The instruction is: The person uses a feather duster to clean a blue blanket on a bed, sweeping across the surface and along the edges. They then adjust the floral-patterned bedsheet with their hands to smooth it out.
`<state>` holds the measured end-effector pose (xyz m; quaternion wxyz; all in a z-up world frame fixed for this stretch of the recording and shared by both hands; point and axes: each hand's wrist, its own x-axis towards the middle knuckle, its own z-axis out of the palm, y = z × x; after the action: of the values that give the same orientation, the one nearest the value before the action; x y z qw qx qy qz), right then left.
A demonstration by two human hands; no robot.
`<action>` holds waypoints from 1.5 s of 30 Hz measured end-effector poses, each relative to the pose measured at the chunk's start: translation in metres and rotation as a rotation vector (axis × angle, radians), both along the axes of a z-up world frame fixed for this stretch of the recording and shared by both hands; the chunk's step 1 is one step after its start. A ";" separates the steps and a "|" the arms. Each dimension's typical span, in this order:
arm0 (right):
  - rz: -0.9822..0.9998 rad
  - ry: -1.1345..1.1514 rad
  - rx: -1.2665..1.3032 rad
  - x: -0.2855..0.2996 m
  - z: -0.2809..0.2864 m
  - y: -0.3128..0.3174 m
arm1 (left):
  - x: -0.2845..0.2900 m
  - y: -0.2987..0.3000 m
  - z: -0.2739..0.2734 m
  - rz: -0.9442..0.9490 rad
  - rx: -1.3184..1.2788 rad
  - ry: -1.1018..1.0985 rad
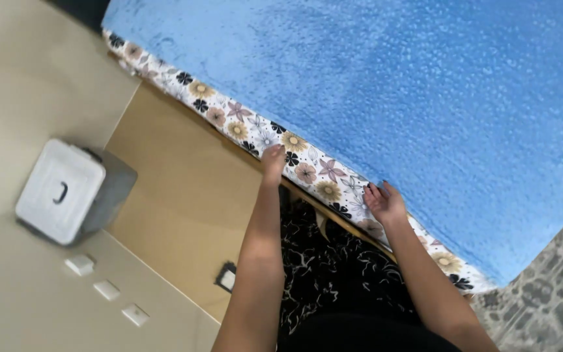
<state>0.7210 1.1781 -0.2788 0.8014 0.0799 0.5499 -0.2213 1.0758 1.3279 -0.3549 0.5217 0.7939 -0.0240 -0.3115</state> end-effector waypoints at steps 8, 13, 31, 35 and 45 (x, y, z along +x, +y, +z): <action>-0.313 0.117 -0.041 0.074 0.006 0.007 | 0.146 -0.050 0.014 0.015 -0.040 0.548; -0.393 0.175 -0.091 0.091 -0.051 0.037 | 0.214 -0.083 0.001 0.064 -0.080 0.671; -0.461 0.494 -0.135 0.119 0.006 0.095 | 0.266 -0.008 0.045 -0.078 -0.111 0.562; -0.385 0.485 -0.197 0.099 -0.048 0.103 | 0.272 -0.005 0.054 -0.161 -0.007 0.527; -0.543 0.473 -0.216 0.088 -0.036 0.130 | 0.302 0.015 0.047 -0.391 -0.027 0.697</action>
<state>0.8090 1.3081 -0.3146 0.5683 0.0842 0.6520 -0.4948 1.3775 1.3434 -0.3076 0.4397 0.6139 -0.0004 -0.6555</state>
